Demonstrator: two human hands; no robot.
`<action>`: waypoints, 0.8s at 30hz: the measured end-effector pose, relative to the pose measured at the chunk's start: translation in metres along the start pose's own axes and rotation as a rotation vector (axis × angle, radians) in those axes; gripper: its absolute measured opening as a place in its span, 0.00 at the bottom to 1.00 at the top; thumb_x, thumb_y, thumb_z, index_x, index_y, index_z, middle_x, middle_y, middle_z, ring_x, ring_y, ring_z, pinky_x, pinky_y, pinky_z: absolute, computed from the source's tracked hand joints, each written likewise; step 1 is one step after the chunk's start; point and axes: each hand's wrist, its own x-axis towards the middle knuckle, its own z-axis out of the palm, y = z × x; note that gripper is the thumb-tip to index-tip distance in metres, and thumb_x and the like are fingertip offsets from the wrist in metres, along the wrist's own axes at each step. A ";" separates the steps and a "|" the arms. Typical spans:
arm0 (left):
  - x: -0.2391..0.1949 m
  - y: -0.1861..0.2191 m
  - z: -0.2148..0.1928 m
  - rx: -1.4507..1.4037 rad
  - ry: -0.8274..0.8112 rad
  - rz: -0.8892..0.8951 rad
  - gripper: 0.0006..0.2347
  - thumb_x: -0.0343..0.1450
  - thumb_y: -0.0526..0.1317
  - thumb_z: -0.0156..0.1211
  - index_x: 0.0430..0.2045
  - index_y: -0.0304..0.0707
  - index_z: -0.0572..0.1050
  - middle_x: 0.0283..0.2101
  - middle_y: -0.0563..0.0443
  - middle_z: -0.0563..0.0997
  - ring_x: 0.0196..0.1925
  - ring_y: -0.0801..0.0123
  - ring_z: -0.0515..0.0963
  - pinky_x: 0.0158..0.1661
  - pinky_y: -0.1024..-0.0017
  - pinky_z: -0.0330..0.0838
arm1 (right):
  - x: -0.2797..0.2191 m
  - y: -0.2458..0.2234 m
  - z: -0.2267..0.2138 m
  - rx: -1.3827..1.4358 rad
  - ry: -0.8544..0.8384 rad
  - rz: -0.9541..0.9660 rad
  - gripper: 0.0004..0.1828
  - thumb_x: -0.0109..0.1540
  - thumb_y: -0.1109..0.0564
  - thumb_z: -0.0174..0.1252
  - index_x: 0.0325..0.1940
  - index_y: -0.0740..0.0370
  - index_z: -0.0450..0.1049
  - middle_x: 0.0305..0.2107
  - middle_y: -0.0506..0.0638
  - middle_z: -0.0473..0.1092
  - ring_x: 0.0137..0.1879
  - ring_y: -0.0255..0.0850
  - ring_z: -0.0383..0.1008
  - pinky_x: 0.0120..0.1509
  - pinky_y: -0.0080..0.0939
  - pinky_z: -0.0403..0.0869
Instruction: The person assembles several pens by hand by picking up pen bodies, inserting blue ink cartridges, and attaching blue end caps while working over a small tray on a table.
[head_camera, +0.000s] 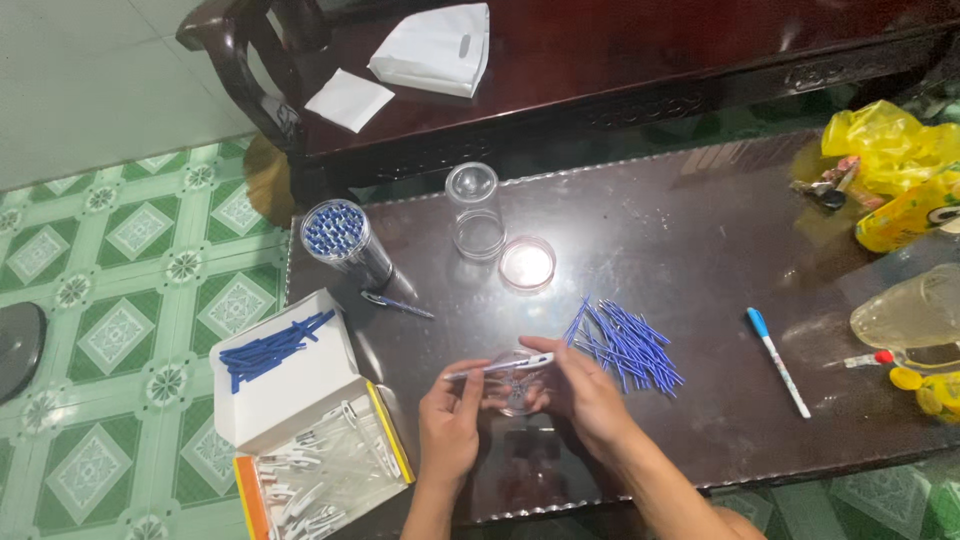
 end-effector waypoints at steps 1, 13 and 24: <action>0.001 0.004 0.001 -0.003 0.023 -0.014 0.12 0.72 0.40 0.58 0.40 0.28 0.79 0.33 0.32 0.87 0.31 0.56 0.89 0.32 0.66 0.88 | -0.003 -0.010 0.006 -0.018 0.045 0.038 0.27 0.68 0.48 0.47 0.61 0.70 0.76 0.36 0.65 0.76 0.31 0.45 0.75 0.35 0.39 0.75; 0.002 0.004 0.003 -0.141 0.065 0.038 0.10 0.76 0.43 0.51 0.34 0.34 0.72 0.33 0.34 0.84 0.36 0.52 0.89 0.35 0.62 0.89 | 0.012 0.013 -0.014 -0.188 0.028 -0.136 0.13 0.70 0.52 0.53 0.34 0.60 0.67 0.19 0.51 0.67 0.18 0.37 0.65 0.23 0.32 0.67; 0.002 0.016 0.013 -0.293 0.284 -0.085 0.11 0.78 0.46 0.46 0.37 0.36 0.68 0.35 0.32 0.85 0.30 0.54 0.86 0.32 0.63 0.86 | -0.007 0.013 0.015 -0.440 -0.080 -0.411 0.14 0.69 0.51 0.53 0.32 0.59 0.70 0.21 0.46 0.72 0.20 0.33 0.66 0.28 0.31 0.68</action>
